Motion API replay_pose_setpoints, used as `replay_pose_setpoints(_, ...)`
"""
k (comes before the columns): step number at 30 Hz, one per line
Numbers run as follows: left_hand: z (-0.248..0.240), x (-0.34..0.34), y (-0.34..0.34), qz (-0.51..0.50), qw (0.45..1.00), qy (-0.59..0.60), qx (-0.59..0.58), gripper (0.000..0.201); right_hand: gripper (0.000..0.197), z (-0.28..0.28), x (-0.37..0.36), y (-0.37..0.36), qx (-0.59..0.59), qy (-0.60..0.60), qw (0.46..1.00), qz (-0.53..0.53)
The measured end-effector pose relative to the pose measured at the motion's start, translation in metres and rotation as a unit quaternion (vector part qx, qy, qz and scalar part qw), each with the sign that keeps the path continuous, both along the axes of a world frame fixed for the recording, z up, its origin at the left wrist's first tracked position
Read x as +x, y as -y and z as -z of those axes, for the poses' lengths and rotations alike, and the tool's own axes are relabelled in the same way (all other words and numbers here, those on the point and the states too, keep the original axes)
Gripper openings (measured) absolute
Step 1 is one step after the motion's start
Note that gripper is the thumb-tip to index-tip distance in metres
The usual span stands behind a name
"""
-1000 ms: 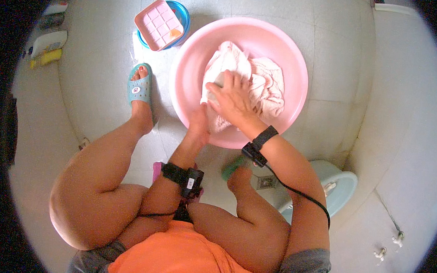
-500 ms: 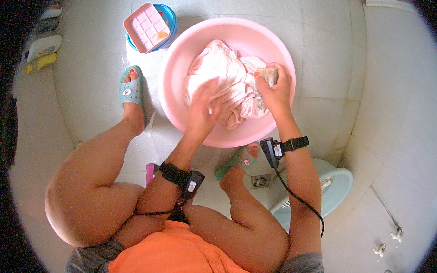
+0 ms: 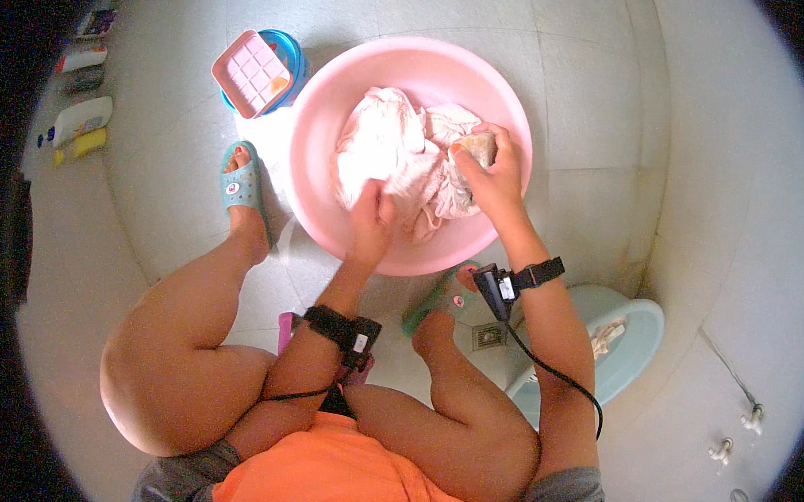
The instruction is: The person rubs a bar of soap onto a piece of pink fabric in a basin of water and scrubs it by hand.
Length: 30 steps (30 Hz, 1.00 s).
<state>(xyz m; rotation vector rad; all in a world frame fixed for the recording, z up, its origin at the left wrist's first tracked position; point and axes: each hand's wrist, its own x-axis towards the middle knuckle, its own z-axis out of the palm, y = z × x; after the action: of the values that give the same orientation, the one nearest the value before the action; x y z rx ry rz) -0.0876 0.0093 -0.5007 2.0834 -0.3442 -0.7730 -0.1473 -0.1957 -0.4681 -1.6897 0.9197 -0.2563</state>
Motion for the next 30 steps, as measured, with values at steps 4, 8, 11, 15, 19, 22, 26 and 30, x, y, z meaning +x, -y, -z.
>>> replay_pose_setpoints(4,-0.042,0.052,0.014,-0.273,0.893,-0.255,-0.251,0.017,0.037,-0.019,0.01,-0.011,-0.021,-0.018,1.0,0.0)
replay_pose_setpoints(8,-0.033,0.054,0.005,-0.277,0.915,-0.235,-0.176,0.015,0.041,-0.047,0.048,-0.057,-0.089,0.081,0.99,-0.071)
replay_pose_setpoints(11,-0.031,0.047,0.0,-0.299,0.908,-0.232,-0.179,0.014,0.043,-0.026,0.07,-0.103,-0.161,0.065,0.979,-0.109)
replay_pose_setpoints(15,-0.031,0.039,-0.006,-0.353,0.891,-0.233,-0.167,0.013,0.048,0.021,0.057,-0.11,-0.233,-0.045,0.952,-0.191)
replay_pose_setpoints(19,-0.04,0.037,-0.013,-0.33,0.901,-0.221,-0.173,0.016,0.045,0.039,0.028,-0.061,-0.458,-0.167,0.809,-0.328)
replay_pose_setpoints(22,-0.054,0.046,-0.004,-0.32,0.894,-0.241,-0.199,0.024,0.045,0.03,0.021,-0.03,-0.43,-0.278,0.821,-0.252)
replay_pose_setpoints(26,-0.028,0.049,-0.021,-0.353,0.861,-0.26,-0.259,0.037,0.044,-0.005,0.053,-0.091,-0.211,-0.185,0.951,-0.126)
replay_pose_setpoints(30,-0.04,0.054,-0.019,-0.368,0.866,-0.272,-0.204,0.04,0.046,-0.01,0.054,-0.131,-0.2,-0.04,0.96,-0.191)
